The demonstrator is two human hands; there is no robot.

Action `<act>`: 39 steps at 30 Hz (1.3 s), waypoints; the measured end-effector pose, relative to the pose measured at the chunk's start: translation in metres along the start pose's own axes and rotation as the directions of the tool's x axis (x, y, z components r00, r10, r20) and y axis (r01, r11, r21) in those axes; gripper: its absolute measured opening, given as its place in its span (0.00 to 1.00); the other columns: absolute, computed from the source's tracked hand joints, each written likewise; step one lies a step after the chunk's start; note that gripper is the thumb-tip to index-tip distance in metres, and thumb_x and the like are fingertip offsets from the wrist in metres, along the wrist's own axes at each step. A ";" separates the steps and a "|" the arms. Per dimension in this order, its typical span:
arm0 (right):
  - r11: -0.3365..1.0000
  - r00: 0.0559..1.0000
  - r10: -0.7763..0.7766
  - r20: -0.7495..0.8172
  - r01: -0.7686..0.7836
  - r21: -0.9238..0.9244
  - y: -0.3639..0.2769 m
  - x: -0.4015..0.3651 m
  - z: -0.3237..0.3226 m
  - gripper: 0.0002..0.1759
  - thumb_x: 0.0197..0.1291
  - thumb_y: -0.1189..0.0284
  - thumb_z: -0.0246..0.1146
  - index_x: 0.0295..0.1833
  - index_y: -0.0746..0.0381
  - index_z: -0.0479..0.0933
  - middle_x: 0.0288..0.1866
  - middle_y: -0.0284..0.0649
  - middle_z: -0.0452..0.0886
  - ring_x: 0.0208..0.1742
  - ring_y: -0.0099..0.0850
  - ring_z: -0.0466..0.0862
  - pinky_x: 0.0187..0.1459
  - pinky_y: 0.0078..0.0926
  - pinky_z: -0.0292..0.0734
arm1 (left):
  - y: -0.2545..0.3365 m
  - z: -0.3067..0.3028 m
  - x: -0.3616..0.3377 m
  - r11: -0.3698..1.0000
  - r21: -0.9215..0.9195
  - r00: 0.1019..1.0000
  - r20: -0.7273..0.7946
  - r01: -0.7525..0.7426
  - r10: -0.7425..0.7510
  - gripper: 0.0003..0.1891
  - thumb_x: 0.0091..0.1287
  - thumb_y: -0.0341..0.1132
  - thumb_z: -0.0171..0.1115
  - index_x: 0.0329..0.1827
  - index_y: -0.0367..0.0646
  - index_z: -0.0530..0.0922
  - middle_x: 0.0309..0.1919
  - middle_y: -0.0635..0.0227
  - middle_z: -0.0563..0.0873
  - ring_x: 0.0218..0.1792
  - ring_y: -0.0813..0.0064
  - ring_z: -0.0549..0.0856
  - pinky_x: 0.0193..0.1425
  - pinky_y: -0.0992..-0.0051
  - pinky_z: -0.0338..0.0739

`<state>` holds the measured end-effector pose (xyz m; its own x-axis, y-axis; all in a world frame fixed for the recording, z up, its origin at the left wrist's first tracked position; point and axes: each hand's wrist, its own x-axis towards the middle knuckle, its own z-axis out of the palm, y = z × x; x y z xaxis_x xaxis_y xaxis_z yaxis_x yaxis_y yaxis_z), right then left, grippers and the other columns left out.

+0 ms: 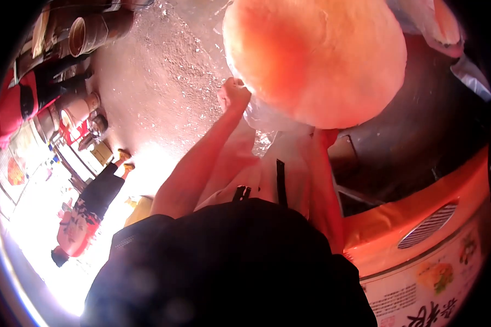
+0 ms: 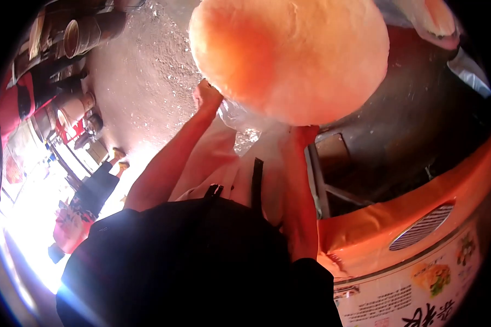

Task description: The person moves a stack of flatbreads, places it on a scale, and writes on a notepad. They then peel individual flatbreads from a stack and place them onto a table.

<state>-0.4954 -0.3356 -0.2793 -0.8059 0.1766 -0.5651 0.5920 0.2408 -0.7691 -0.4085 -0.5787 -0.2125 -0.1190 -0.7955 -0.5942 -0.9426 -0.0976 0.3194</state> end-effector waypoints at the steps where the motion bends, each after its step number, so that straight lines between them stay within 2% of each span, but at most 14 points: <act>1: 1.000 1.000 0.020 -0.001 -0.020 -0.007 -0.015 0.012 -0.005 0.11 0.55 0.70 0.66 0.43 0.60 0.75 0.27 0.33 0.79 0.21 0.25 0.75 0.20 0.20 0.67 | 0.001 -0.002 0.002 0.992 -0.112 0.997 0.065 0.052 -0.045 0.17 0.51 0.33 0.65 0.45 0.36 0.79 0.36 0.58 0.85 0.34 0.68 0.85 0.37 0.70 0.79; 6: 0.973 0.969 0.230 0.092 -0.232 0.011 -0.064 0.047 -0.034 0.10 0.54 0.72 0.65 0.41 0.62 0.76 0.26 0.35 0.79 0.21 0.23 0.75 0.19 0.21 0.65 | -0.006 0.016 -0.006 0.600 -0.756 0.957 0.282 0.262 -0.063 0.16 0.60 0.39 0.63 0.49 0.42 0.79 0.39 0.67 0.85 0.34 0.71 0.85 0.30 0.70 0.80; 10: 0.859 0.852 0.338 0.400 -0.453 0.238 -0.060 0.038 -0.040 0.06 0.55 0.77 0.64 0.40 0.59 0.77 0.26 0.31 0.77 0.21 0.21 0.72 0.20 0.21 0.63 | 0.000 0.018 -0.020 0.173 -0.894 0.910 0.405 0.414 -0.086 0.14 0.64 0.41 0.58 0.49 0.44 0.78 0.38 0.68 0.85 0.36 0.73 0.85 0.29 0.73 0.81; 16: 0.871 0.763 0.459 0.455 -0.487 -0.064 -0.079 0.029 -0.050 0.19 0.45 0.84 0.60 0.46 0.58 0.76 0.31 0.32 0.78 0.25 0.25 0.76 0.23 0.21 0.69 | -0.007 0.038 -0.038 0.491 -0.795 0.934 0.298 0.357 -0.197 0.14 0.64 0.35 0.59 0.51 0.44 0.77 0.40 0.67 0.84 0.36 0.72 0.85 0.31 0.74 0.82; 17: 0.876 0.776 0.469 0.421 -0.468 -0.114 -0.080 0.025 -0.045 0.19 0.44 0.84 0.60 0.45 0.58 0.76 0.30 0.31 0.78 0.25 0.25 0.76 0.24 0.22 0.69 | 0.001 0.042 -0.044 0.307 -0.899 0.948 0.276 0.313 -0.159 0.15 0.62 0.33 0.62 0.52 0.44 0.76 0.38 0.67 0.84 0.38 0.73 0.85 0.32 0.74 0.83; 18: 0.878 0.790 0.476 0.386 -0.449 -0.165 -0.079 0.020 -0.038 0.19 0.44 0.84 0.60 0.45 0.59 0.75 0.30 0.31 0.78 0.25 0.24 0.76 0.24 0.22 0.69 | 0.001 0.048 -0.041 0.458 -0.864 0.978 0.193 0.208 -0.081 0.18 0.59 0.35 0.66 0.52 0.43 0.78 0.38 0.67 0.85 0.39 0.74 0.85 0.35 0.73 0.83; 19: 0.888 0.822 0.460 0.334 -0.422 -0.184 -0.084 0.010 -0.031 0.20 0.44 0.84 0.62 0.46 0.58 0.76 0.32 0.33 0.78 0.28 0.24 0.77 0.24 0.21 0.68 | -0.005 0.049 -0.040 0.864 -0.499 0.987 0.099 -0.063 0.129 0.19 0.57 0.40 0.67 0.50 0.40 0.80 0.39 0.63 0.87 0.40 0.73 0.86 0.37 0.70 0.82; 21: 0.923 0.820 0.370 0.438 -0.378 -0.072 -0.082 0.006 -0.034 0.22 0.44 0.83 0.63 0.49 0.59 0.76 0.35 0.34 0.79 0.30 0.25 0.78 0.24 0.22 0.69 | 0.007 0.039 -0.052 0.946 -0.321 0.984 0.179 0.034 0.026 0.20 0.58 0.46 0.64 0.45 0.37 0.82 0.35 0.57 0.87 0.36 0.72 0.86 0.38 0.66 0.79; 26: 0.857 0.799 0.515 0.310 -0.467 -0.219 -0.085 0.050 -0.063 0.23 0.48 0.79 0.64 0.54 0.63 0.73 0.44 0.37 0.80 0.34 0.28 0.80 0.25 0.21 0.71 | 0.008 0.039 -0.057 0.902 -0.276 0.930 0.254 0.331 -0.264 0.11 0.49 0.30 0.58 0.34 0.41 0.85 0.23 0.58 0.85 0.24 0.68 0.86 0.31 0.69 0.81; 29: 0.870 0.742 0.493 0.454 -0.436 -0.232 -0.077 0.045 -0.062 0.22 0.50 0.78 0.63 0.54 0.62 0.73 0.44 0.37 0.80 0.34 0.29 0.79 0.27 0.21 0.71 | -0.015 0.069 -0.055 0.618 -0.689 0.923 0.336 0.377 -0.188 0.09 0.54 0.34 0.65 0.30 0.37 0.84 0.22 0.66 0.84 0.22 0.76 0.81 0.25 0.74 0.74; 34: 0.818 0.615 0.572 0.543 -0.481 -0.316 -0.043 0.058 -0.062 0.19 0.55 0.76 0.60 0.55 0.58 0.73 0.45 0.35 0.78 0.37 0.31 0.78 0.34 0.26 0.73 | -0.001 0.059 -0.083 0.145 -0.911 0.912 0.401 0.387 0.087 0.09 0.49 0.28 0.66 0.34 0.38 0.84 0.29 0.67 0.85 0.29 0.75 0.82 0.29 0.76 0.74; 36: 0.746 0.663 0.657 0.359 -0.506 -0.433 -0.051 0.029 -0.048 0.20 0.56 0.76 0.59 0.56 0.56 0.72 0.47 0.35 0.77 0.40 0.32 0.78 0.36 0.29 0.73 | 0.002 0.063 -0.089 0.302 -0.883 0.916 0.395 0.358 0.066 0.22 0.47 0.34 0.70 0.46 0.35 0.80 0.34 0.64 0.85 0.33 0.75 0.83 0.35 0.75 0.76; 38: 0.768 0.635 0.626 0.452 -0.403 -0.497 -0.064 0.005 -0.039 0.23 0.54 0.72 0.59 0.58 0.53 0.69 0.54 0.36 0.74 0.45 0.32 0.76 0.38 0.28 0.73 | -0.010 0.095 -0.086 0.588 -0.761 0.935 0.354 0.274 0.023 0.29 0.46 0.38 0.73 0.51 0.34 0.77 0.35 0.63 0.85 0.35 0.76 0.83 0.38 0.73 0.78; 39: 0.751 0.629 0.653 0.421 -0.467 -0.468 -0.072 -0.009 -0.033 0.18 0.54 0.73 0.60 0.52 0.55 0.70 0.44 0.36 0.75 0.39 0.33 0.77 0.35 0.29 0.74 | -0.009 0.105 -0.086 0.657 -0.703 0.953 0.293 0.272 -0.080 0.30 0.45 0.40 0.73 0.51 0.34 0.76 0.36 0.59 0.84 0.37 0.71 0.83 0.40 0.70 0.78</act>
<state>-0.5307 -0.3228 -0.2084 -0.1203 -0.1328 -0.9838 0.8205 0.5445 -0.1738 -0.4222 -0.4464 -0.2423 -0.1294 -0.5746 -0.8081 -0.4325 -0.7007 0.5675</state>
